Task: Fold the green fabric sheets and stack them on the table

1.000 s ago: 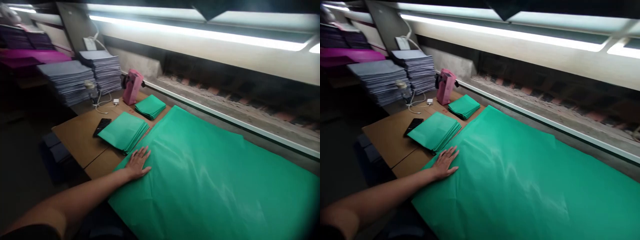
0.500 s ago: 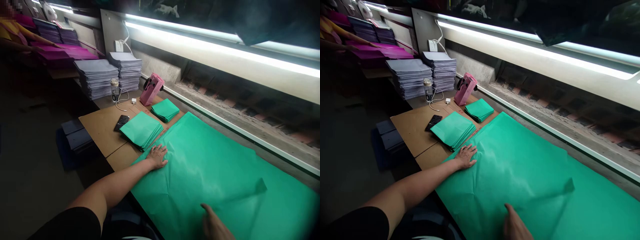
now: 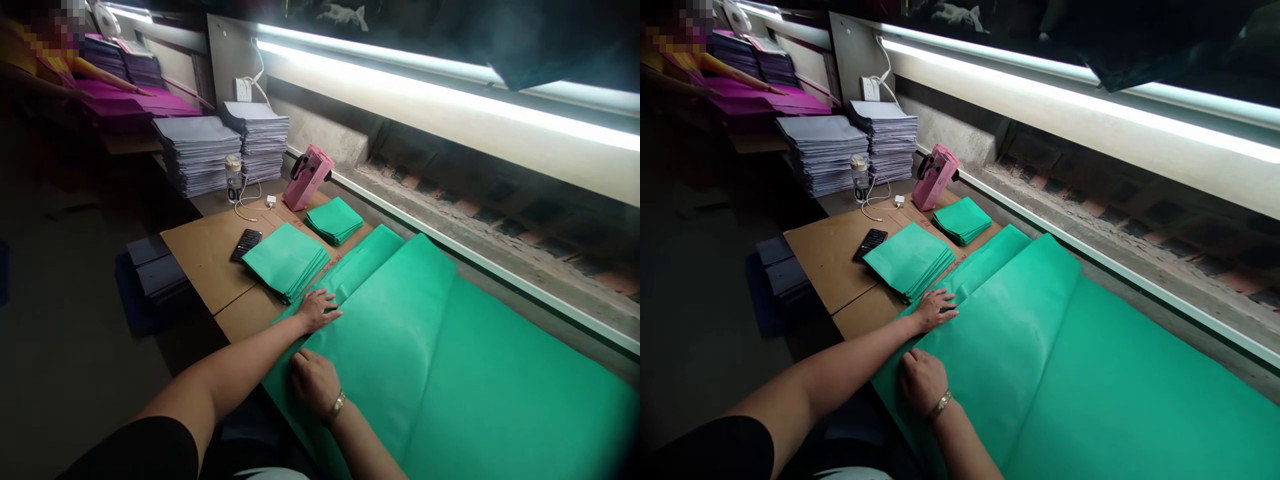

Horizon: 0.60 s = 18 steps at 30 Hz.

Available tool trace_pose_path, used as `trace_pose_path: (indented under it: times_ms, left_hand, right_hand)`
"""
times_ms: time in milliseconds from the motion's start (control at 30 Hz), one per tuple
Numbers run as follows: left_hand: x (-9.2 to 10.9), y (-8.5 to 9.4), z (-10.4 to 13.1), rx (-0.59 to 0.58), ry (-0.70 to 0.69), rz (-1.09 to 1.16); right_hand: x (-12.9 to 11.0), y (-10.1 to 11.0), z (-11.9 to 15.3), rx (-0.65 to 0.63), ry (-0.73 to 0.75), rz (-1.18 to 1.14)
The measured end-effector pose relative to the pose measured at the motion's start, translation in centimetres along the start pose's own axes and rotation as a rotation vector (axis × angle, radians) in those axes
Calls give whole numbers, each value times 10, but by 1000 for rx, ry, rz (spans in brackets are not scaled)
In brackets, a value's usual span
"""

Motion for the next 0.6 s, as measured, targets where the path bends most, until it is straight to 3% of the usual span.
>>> trace_pose_path:
  times_ms: [133, 300, 367, 467, 533, 600]
  left_hand:
    - [-9, 9, -4, 166, 105, 164]
    - [-15, 14, -3, 228, 167, 191]
    - [-16, 15, -2, 233, 170, 203]
    - [-17, 16, -3, 240, 178, 219]
    - [-18, 16, -3, 243, 182, 225]
    - [-18, 16, -3, 253, 182, 236]
  right_hand:
    - [-17, -6, -3, 31, 37, -27]
    - [-14, 26, 21, 265, 107, -347]
    - [8, 44, 44, 375, 57, -380]
    - [57, 65, 93, 506, -83, -159]
    - [88, 66, 125, 473, -140, 39]
    - [116, 58, 147, 348, -143, 180]
Point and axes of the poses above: each hand's wrist, its own z-axis away from the middle knuckle, its own y-axis out of the back of the hand, x = y × z, the point moved 6 cm from there along -z, towards the middle knuckle, and after that the axes turned 4 degrees about -z, right-handed, at the moved point
